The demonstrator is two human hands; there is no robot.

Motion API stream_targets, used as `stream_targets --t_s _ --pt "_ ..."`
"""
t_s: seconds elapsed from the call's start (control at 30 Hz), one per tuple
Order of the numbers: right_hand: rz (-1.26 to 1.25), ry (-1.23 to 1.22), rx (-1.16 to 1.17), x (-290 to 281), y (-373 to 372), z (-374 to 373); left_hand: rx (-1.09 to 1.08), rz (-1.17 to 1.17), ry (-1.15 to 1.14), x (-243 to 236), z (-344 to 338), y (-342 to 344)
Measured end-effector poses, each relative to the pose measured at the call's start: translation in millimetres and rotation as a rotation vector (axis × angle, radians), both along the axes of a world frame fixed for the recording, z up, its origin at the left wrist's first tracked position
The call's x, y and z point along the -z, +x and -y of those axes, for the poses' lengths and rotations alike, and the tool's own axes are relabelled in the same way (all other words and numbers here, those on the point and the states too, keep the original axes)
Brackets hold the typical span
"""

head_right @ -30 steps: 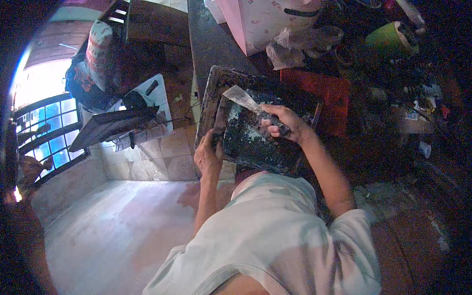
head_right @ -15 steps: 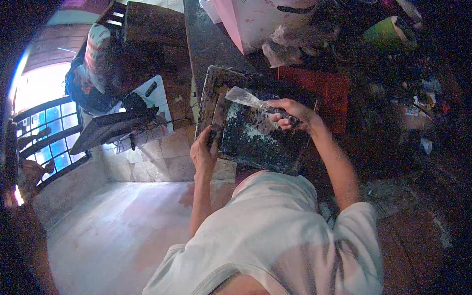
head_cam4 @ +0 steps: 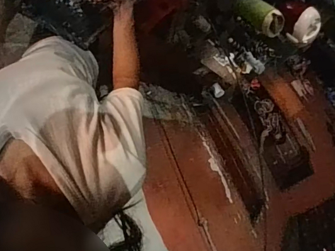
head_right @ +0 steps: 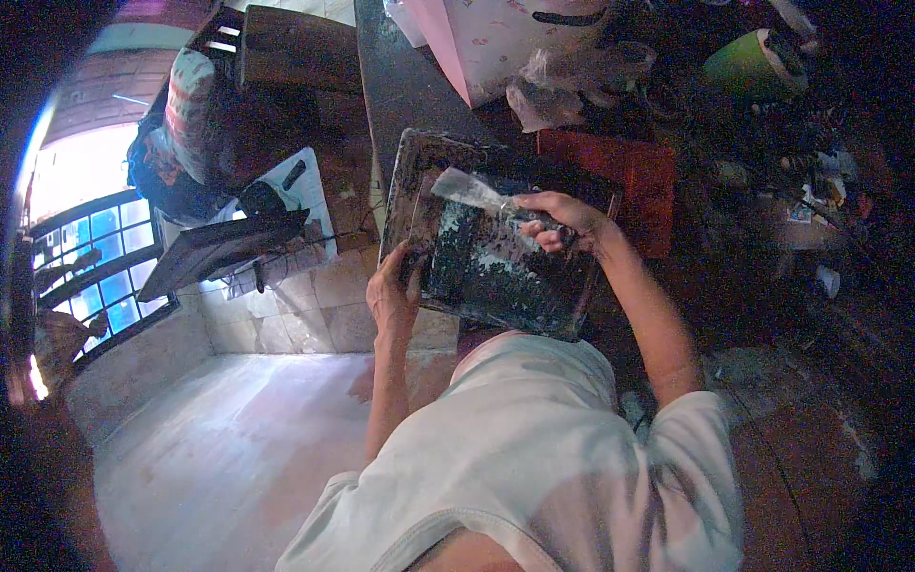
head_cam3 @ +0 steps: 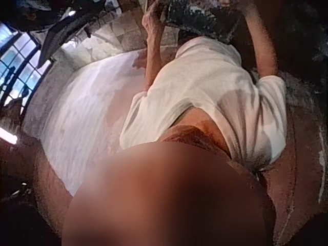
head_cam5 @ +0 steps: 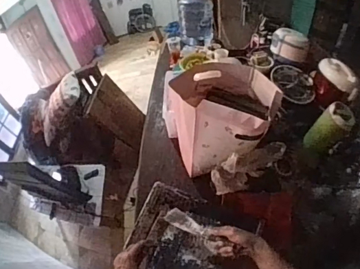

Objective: The person mixes plaster in a tray using a putty knife and then scrapes the excess off the tool.

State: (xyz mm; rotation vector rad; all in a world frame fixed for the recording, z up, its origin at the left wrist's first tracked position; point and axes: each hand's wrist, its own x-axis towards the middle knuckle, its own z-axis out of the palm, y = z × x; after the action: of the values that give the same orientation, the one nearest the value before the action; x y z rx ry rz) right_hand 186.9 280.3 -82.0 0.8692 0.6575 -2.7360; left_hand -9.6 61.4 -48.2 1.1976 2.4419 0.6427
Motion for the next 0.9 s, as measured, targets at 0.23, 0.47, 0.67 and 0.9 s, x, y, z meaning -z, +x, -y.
stream_targets --t_s 0.23,0.47,0.67,0.9 --pt "0.001 -0.048 -0.107 5.8 -0.2 9.8 0.024 -0.049 0.055 10.3 3.3 -5.0" --pt "0.059 0.81 -0.105 -25.2 1.6 14.8 -0.079 0.156 0.091 11.1 6.5 -6.7" --pt "0.012 0.67 -0.092 -22.8 8.9 13.2 -0.237 0.783 -0.069 14.4 13.7 -6.9" --pt "0.035 0.527 -0.091 -21.0 16.8 6.4 -0.074 0.701 -0.016 18.9 18.4 -7.6"
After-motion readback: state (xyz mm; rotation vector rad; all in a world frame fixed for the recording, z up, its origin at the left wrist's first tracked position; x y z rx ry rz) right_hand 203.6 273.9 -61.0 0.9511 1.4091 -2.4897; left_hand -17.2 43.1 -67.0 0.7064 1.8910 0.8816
